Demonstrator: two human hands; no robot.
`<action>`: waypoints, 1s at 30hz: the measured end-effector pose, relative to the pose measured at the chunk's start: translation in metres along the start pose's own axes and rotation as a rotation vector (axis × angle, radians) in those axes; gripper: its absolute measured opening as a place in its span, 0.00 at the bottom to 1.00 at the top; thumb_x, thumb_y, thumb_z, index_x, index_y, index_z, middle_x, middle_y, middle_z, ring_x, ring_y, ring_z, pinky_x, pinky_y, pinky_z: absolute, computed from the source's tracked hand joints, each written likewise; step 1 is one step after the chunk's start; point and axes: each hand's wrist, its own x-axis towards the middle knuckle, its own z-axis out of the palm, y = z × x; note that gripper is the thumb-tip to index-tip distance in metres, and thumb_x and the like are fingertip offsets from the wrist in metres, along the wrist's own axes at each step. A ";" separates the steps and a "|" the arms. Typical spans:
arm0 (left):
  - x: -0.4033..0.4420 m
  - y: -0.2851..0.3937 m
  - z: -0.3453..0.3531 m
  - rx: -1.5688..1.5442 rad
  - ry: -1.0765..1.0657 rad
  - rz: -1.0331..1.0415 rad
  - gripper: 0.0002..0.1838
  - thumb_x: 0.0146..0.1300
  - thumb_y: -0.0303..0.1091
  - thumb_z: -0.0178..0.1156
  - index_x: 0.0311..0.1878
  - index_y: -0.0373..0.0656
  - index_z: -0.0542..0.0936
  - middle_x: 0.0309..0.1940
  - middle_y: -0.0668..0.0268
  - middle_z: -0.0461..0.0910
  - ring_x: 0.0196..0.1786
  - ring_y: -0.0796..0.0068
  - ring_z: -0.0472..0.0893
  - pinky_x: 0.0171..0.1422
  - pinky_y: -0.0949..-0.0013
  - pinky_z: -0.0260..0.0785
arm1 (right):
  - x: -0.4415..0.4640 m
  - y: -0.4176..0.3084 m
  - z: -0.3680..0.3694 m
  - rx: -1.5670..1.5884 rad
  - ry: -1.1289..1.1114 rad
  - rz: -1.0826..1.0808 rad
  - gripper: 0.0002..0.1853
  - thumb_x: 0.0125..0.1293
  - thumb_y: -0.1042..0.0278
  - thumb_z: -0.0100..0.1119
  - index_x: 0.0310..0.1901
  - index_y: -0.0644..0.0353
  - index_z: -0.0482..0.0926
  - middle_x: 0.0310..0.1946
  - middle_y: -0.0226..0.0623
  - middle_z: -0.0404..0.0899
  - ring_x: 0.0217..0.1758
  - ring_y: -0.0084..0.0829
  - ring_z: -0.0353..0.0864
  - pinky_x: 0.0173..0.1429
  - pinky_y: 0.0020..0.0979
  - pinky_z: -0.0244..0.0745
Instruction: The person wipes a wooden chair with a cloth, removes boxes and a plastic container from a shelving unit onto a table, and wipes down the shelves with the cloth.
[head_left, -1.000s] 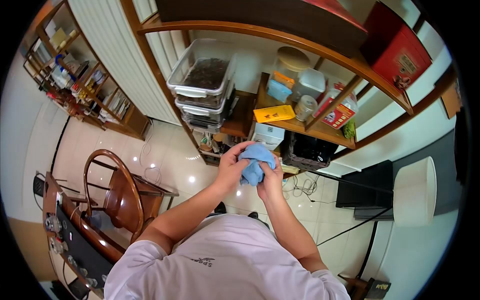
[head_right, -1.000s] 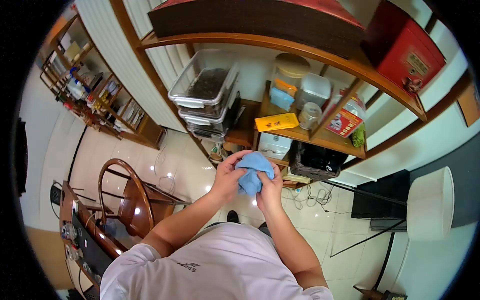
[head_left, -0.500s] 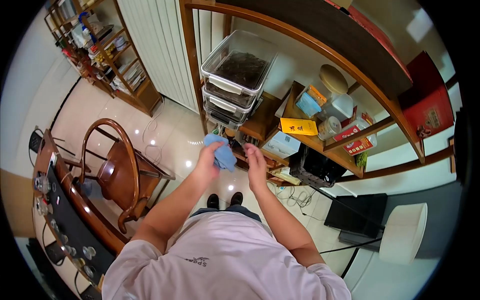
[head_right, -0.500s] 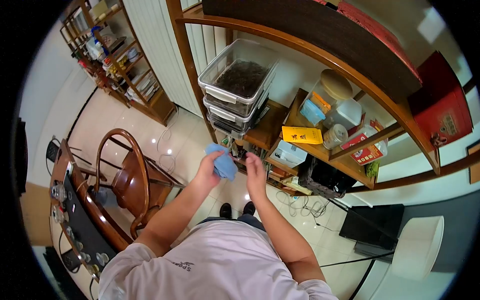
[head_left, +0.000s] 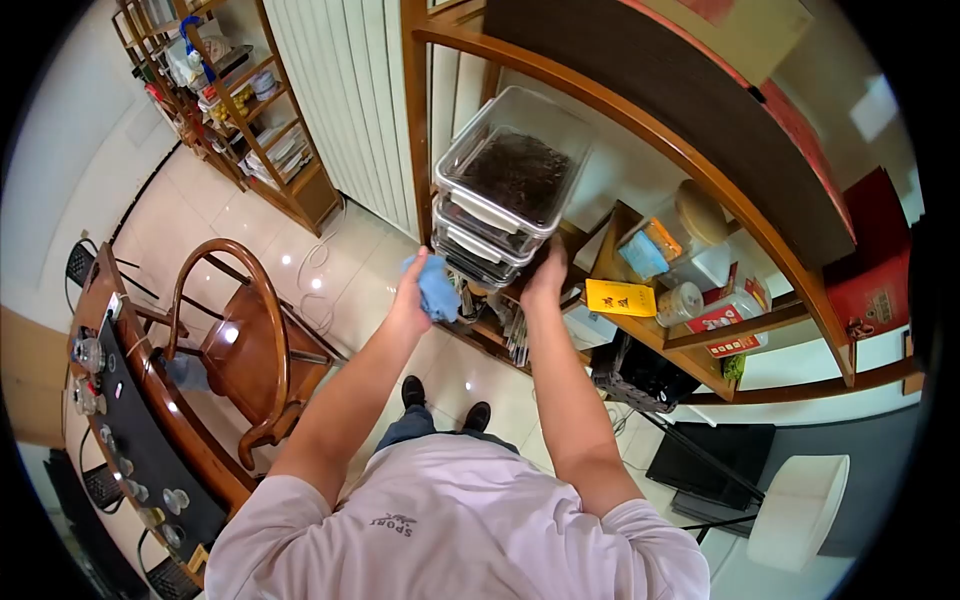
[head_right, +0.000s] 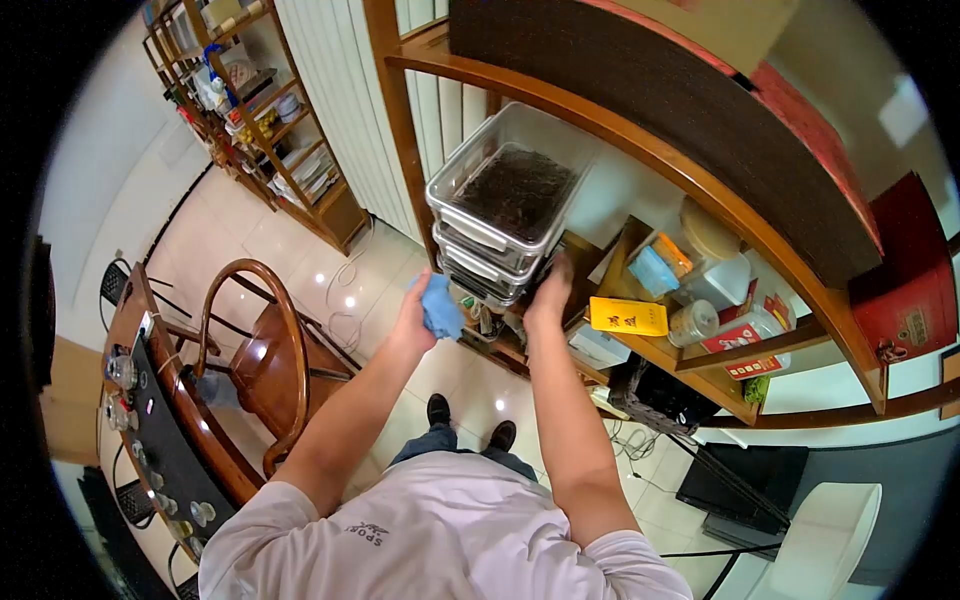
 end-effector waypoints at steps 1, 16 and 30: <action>0.002 0.000 0.001 -0.003 0.004 -0.007 0.25 0.65 0.61 0.68 0.48 0.50 0.81 0.36 0.67 0.81 0.39 0.66 0.82 0.47 0.56 0.78 | 0.009 -0.001 0.002 0.050 -0.030 -0.061 0.22 0.81 0.53 0.45 0.62 0.61 0.76 0.61 0.37 0.80 0.63 0.36 0.77 0.71 0.40 0.68; 0.043 0.029 -0.006 0.029 -0.154 -0.224 0.30 0.59 0.67 0.71 0.44 0.48 0.81 0.36 0.66 0.83 0.39 0.68 0.84 0.47 0.59 0.80 | 0.079 -0.022 0.017 -0.021 0.070 -0.235 0.23 0.81 0.51 0.49 0.62 0.64 0.76 0.44 0.37 0.81 0.45 0.31 0.83 0.43 0.36 0.80; 0.051 0.028 0.000 0.109 -0.198 -0.194 0.26 0.64 0.64 0.68 0.47 0.50 0.82 0.32 0.66 0.81 0.35 0.68 0.83 0.38 0.59 0.78 | 0.080 -0.024 0.017 -0.036 0.090 -0.218 0.24 0.81 0.50 0.49 0.61 0.64 0.76 0.44 0.37 0.81 0.44 0.30 0.83 0.43 0.36 0.80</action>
